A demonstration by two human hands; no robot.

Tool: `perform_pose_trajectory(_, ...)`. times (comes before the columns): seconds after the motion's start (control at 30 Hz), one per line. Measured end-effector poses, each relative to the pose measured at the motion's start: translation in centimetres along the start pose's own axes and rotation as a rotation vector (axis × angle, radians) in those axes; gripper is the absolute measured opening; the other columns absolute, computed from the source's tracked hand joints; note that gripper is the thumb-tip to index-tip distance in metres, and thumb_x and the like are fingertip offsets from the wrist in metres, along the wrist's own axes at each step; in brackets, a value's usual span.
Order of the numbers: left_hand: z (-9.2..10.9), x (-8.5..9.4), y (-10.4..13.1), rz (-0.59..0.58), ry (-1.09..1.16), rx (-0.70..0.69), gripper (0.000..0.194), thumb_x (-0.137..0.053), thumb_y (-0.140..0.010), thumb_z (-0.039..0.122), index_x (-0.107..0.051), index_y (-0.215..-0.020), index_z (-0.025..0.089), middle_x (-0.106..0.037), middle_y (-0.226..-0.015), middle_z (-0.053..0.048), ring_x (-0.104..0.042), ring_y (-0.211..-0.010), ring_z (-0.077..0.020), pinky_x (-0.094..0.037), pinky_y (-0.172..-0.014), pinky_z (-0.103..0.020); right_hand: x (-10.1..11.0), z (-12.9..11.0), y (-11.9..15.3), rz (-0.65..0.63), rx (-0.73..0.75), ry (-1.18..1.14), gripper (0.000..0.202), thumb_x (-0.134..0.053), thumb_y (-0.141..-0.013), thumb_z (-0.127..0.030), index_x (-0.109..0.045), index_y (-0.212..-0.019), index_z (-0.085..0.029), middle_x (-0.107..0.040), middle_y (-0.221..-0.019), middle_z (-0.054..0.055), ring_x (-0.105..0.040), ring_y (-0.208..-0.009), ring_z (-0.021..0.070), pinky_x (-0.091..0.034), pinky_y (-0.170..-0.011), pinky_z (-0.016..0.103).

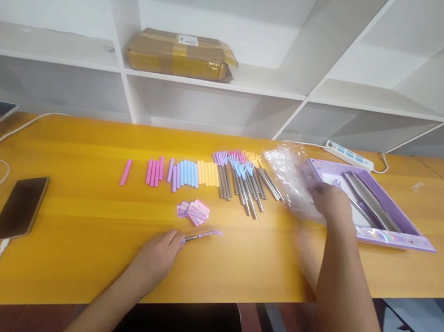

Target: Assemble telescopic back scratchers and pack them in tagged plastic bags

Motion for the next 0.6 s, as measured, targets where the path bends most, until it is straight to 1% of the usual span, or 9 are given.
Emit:
perform_pose_trajectory(0.07, -0.4, 0.2, 0.0, 0.028, 0.042, 0.033, 0.033, -0.037, -0.113, 0.019, -0.068, -0.122, 0.015, -0.072, -0.105, -0.011, -0.069, -0.086, -0.0237, -0.056, -0.077, -0.036, 2.0, -0.9, 0.4, 0.023, -0.052, 0.011, 0.015, -0.072, -0.087, -0.027, -0.075, -0.076, -0.019, -0.068, -0.068, 0.01, -0.041, -0.057, 0.017, -0.032, -0.065, 0.035)
perform_pose_trajectory(0.13, -1.0, 0.7, 0.0, 0.054, 0.107, 0.089, 0.039, -0.036, -0.112, 0.019, -0.062, -0.142, 0.016, -0.073, -0.109, -0.012, -0.07, -0.091, -0.0244, -0.056, -0.079, -0.036, 4.0, -2.3, 1.1, 0.055, -0.068, -0.003, 0.014, -0.071, -0.092, -0.029, -0.079, -0.088, -0.018, -0.074, -0.084, 0.013, -0.047, -0.063, 0.0173, -0.035, -0.069, 0.035)
perform_pose_trajectory(0.2, -1.5, 0.7, 0.1, 0.022, 0.196, 0.133, 0.054, -0.034, -0.108, 0.012, -0.05, -0.159, 0.023, -0.071, -0.109, -0.009, -0.069, -0.09, -0.023, -0.056, -0.079, -0.034, 5.7, -4.3, 1.7, 0.092, -0.044, -0.035, 0.017, -0.07, -0.096, -0.03, -0.081, -0.099, -0.018, -0.076, -0.096, 0.014, -0.053, -0.071, 0.0177, -0.038, -0.075, 0.035)
perform_pose_trajectory(0.23, -1.5, 0.7, 0.1, -0.009, 0.252, 0.144, 0.062, -0.032, -0.105, 0.008, -0.049, -0.161, 0.027, -0.07, -0.109, -0.008, -0.068, -0.089, -0.0219, -0.055, -0.079, -0.033, 6.3, -5.6, 2.1, 0.104, -0.025, -0.051, 0.019, -0.068, -0.099, -0.031, -0.082, -0.104, -0.019, -0.076, -0.098, 0.013, -0.056, -0.074, 0.0178, -0.039, -0.078, 0.034)
perform_pose_trajectory(0.27, -1.4, 0.7, 0.1, -0.035, 0.317, 0.148, 0.065, -0.031, -0.102, 0.005, -0.052, -0.159, 0.03, -0.068, -0.11, -0.007, -0.067, -0.09, -0.0209, -0.055, -0.081, -0.032, 6.9, -7.0, 2.5, 0.117, 0.001, -0.074, 0.021, -0.067, -0.1, -0.032, -0.082, -0.11, -0.021, -0.075, -0.099, 0.012, -0.057, -0.075, 0.0175, -0.041, -0.079, 0.034)
perform_pose_trajectory(0.33, -1.3, 1.3, 0.1, -0.044, 0.473, 0.164, 0.059, -0.031, -0.103, 0.008, -0.063, -0.147, 0.03, -0.064, -0.114, -0.007, -0.066, -0.095, -0.0201, -0.054, -0.085, -0.032, 7.9, -10.7, 3.6, 0.15, 0.093, -0.159, 0.028, -0.063, -0.103, -0.033, -0.081, -0.123, -0.024, -0.073, -0.096, 0.009, -0.057, -0.074, 0.0165, -0.044, -0.08, 0.033)
perform_pose_trajectory(0.43, -1.4, 2.9, 0.1, -0.01, 0.688, 0.205, 0.039, -0.037, -0.113, 0.029, -0.069, -0.134, 0.026, -0.062, -0.118, -0.008, -0.063, -0.1, -0.0209, -0.053, -0.092, -0.034, 9.5, -18.1, 6.6, 0.191, 0.362, -0.41, 0.044, -0.057, -0.106, -0.03, -0.067, -0.149, -0.027, -0.067, -0.092, 0.004, -0.056, -0.075, 0.0168, -0.048, -0.08, 0.034)
perform_pose_trajectory(0.5, -1.3, 3.7, 0.2, -0.041, 0.774, 0.205, 0.037, -0.046, -0.112, 0.045, -0.068, -0.136, 0.027, -0.061, -0.119, -0.008, -0.06, -0.094, -0.0197, -0.052, -0.089, -0.034, 9.8, -23.4, 9.4, 0.11, 0.55, -0.598, 0.049, -0.054, -0.109, -0.029, -0.058, -0.157, -0.03, -0.065, -0.089, 0.002, -0.057, -0.078, 0.0167, -0.05, -0.08, 0.034)
perform_pose_trajectory(0.6, -1.0, 4.6, 0.4, -0.116, 0.902, 0.142, 0.054, -0.06, -0.103, 0.062, -0.061, -0.147, 0.03, -0.06, -0.121, -0.008, -0.053, -0.083, -0.0173, -0.05, -0.08, -0.032, 8.6, -30.3, 14.1, -0.14, 0.759, -0.896, 0.051, -0.054, -0.11, -0.027, -0.052, -0.16, -0.035, -0.067, -0.094, 0.001, -0.059, -0.077, 0.0141, -0.052, -0.074, 0.03)
Point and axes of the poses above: each hand's wrist, its own y-axis away from the middle knuckle, its own x-axis out of the back of the hand, z = x × y, the point moved 10 cm from there along -y, towards the middle knuckle
